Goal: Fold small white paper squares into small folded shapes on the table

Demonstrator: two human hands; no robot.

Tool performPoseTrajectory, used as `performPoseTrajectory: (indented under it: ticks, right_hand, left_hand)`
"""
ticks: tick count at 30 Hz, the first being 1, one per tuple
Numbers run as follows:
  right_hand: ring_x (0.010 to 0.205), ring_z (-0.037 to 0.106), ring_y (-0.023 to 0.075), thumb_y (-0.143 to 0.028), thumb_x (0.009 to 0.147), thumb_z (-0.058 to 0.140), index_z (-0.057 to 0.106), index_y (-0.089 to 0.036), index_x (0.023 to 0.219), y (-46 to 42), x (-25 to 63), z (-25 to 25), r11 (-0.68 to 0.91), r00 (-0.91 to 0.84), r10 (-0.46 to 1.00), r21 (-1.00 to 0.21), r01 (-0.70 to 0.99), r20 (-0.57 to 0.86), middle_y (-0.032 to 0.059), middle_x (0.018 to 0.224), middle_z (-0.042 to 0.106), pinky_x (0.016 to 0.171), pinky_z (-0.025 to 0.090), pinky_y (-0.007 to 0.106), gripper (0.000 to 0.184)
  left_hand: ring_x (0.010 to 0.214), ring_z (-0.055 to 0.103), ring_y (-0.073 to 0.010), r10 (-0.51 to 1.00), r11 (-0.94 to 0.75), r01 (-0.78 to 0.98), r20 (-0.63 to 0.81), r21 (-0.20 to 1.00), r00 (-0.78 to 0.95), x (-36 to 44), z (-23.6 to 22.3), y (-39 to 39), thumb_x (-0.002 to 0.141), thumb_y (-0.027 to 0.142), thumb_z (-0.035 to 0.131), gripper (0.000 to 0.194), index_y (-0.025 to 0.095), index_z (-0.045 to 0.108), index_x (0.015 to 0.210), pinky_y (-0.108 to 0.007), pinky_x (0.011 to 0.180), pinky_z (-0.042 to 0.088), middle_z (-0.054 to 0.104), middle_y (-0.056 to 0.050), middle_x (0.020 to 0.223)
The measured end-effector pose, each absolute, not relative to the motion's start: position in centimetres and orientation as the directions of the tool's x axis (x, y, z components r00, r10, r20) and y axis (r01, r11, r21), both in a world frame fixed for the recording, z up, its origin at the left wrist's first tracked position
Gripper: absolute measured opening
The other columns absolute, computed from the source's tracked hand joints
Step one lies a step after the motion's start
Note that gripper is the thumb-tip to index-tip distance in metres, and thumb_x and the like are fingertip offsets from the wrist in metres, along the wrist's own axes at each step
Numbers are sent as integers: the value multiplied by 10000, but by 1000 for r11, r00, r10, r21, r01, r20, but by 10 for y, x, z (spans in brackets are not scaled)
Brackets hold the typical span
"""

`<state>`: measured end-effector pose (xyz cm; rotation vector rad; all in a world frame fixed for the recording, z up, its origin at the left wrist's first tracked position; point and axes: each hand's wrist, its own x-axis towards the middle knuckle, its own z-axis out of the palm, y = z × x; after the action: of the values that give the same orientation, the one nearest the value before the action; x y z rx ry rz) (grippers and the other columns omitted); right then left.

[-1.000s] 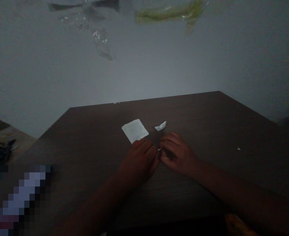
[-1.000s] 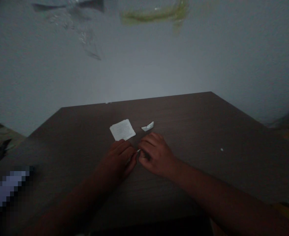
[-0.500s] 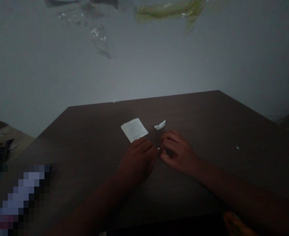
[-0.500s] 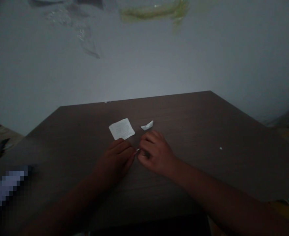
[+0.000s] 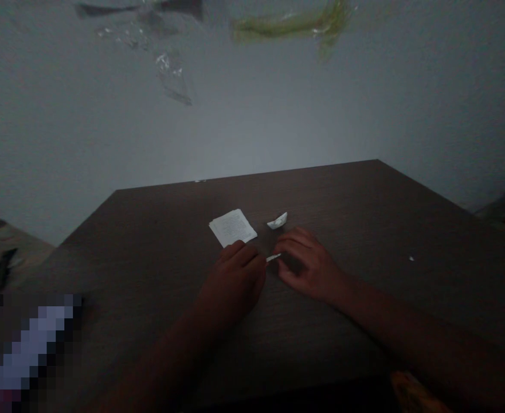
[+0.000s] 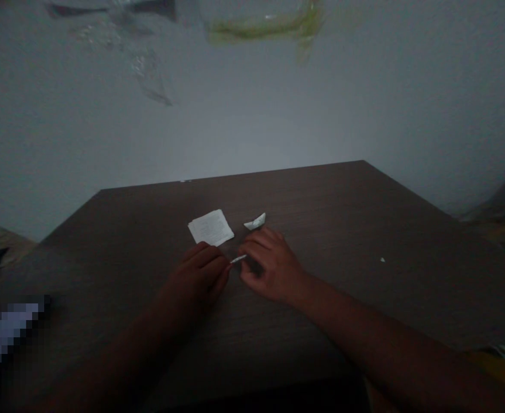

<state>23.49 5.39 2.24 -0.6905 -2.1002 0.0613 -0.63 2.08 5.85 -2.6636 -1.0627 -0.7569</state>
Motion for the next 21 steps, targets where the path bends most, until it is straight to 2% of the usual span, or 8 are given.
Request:
performPoseTrajectory:
  ticks: [4,9,16,21]
  right_hand:
    - [955,731,270,-60,988,680,702,-259,1061,52,230,20,878,-463,434,-246,411,773,58,1042,795,887,595,449,213]
    - [925,716,262,-55,975,674,690,-264,1022,52,228,21,881,-453,422,-237,410,785,55,1012,769,860,602,440,214]
    - [920,720,267,-66,1017,663,677,-268,998,48,227,24,878,-463,417,-214,428,782,55,982,769,843,596,439,203]
    - [903,725,272,-86,1026,693,674,-274,988,52,231,23,860,-459,435,-207,467,775,49,954,773,851,586,446,193]
  left_hand:
    - [913,695,-247,567,-756,655,513,13,644,-1,56,18,1122,46,636,273,201,724,915,-381,884,654,728,-47,919]
    - [880,687,-252,552,-768,640,529,22,645,1,58,16,1111,35,646,272,206,730,918,-382,874,655,715,-46,894]
    - [890,695,-264,622,-744,663,449,82,642,2,63,15,1102,16,632,306,224,729,900,-408,911,653,722,-53,905]
    - [912,693,-254,637,-737,666,450,116,626,-1,61,17,1153,61,587,326,221,719,900,-400,910,658,731,-52,915]
